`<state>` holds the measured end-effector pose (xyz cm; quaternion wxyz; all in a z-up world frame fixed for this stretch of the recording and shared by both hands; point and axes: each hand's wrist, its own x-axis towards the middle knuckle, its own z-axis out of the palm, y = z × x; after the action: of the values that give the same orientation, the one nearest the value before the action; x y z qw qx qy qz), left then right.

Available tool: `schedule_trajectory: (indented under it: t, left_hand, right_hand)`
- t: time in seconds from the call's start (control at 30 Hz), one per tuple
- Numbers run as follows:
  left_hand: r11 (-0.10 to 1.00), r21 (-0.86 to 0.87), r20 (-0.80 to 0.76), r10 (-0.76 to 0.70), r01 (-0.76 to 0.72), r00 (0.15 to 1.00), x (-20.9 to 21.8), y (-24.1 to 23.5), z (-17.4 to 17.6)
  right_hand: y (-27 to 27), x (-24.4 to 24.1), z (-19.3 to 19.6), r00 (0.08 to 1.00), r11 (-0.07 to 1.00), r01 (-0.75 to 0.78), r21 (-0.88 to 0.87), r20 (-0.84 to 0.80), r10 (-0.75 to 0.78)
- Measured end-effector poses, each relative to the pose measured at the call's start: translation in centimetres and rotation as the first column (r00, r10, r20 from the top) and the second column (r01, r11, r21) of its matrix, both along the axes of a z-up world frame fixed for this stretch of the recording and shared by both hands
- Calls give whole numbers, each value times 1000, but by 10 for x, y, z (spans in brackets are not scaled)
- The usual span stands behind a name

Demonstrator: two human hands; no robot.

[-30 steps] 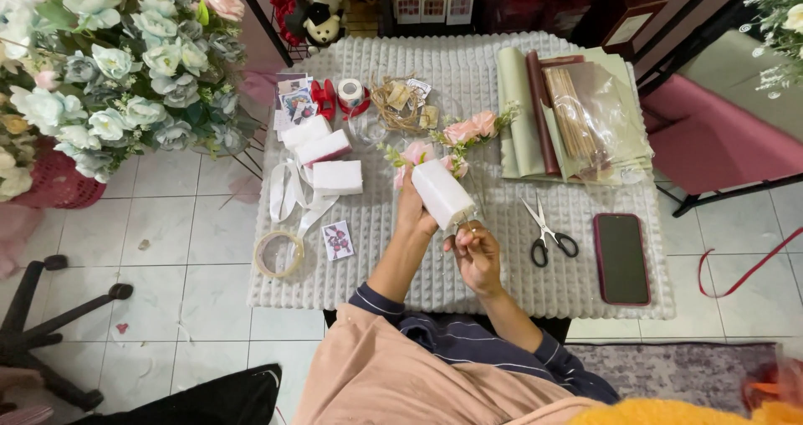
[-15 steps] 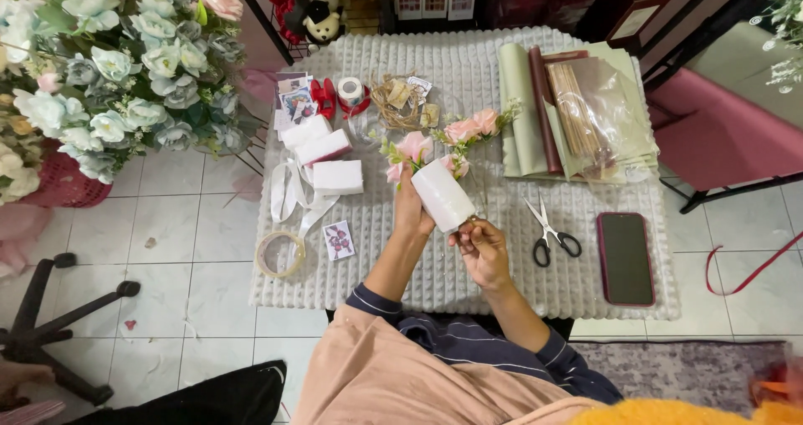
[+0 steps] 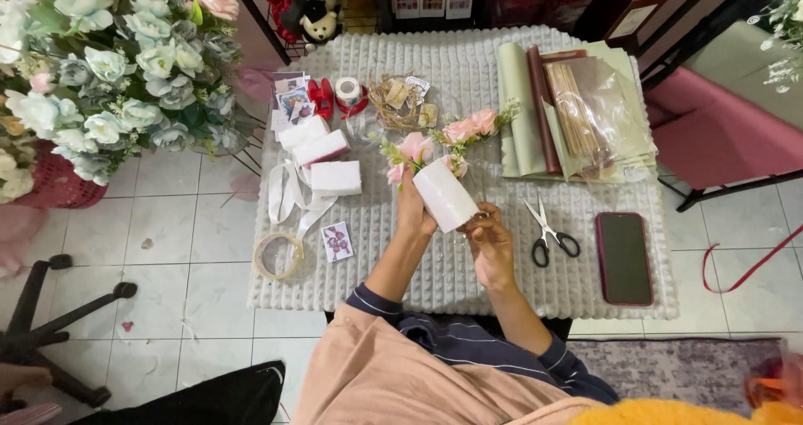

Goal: Preparing a base with a flower and laying out wrapping paper for a floral arrangement

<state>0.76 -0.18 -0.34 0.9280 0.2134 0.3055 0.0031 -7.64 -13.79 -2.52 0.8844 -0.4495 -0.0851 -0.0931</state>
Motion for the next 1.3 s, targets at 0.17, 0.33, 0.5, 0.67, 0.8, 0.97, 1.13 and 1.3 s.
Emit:
schedule_trajectory:
  t: [0.17, 0.33, 0.5, 0.67, 0.8, 0.97, 1.13, 1.3]
  left_hand:
    - [998, 69, 29, -15, 13, 999, -7, -6, 6]
    - [992, 125, 40, -8, 3, 999, -15, -13, 15]
    - [992, 123, -24, -18, 21, 1000, -11, -11, 0]
    - [995, 12, -32, -95, 95, 995, -3, -8, 62]
    - [994, 6, -27, -106, 106, 994, -7, -11, 67]
    - [995, 67, -42, -75, 77, 996, -6, -13, 31]
    - [991, 128, -49, -38, 44, 998, -7, -16, -12]
    - [943, 332, 86, -18, -11, 996, -10, -23, 11]
  right_hand:
    - [-3, 0, 3, 996, 996, -81, 40, -39, 82]
    - [-10, 9, -16, 991, 990, -114, 88, -66, 120]
    - [-14, 6, -15, 984, 992, -127, 17, -126, 128]
    - [-22, 15, -13, 986, 989, -146, 12, -83, 147]
    - [-26, 22, -7, 988, 985, -127, -116, -108, 114]
    - [-31, 19, -9, 979, 974, -151, -169, -159, 124]
    - [-36, 14, -24, 973, 975, -146, -167, -203, 111]
    - [-44, 27, -32, 966, 953, -232, -195, -159, 202]
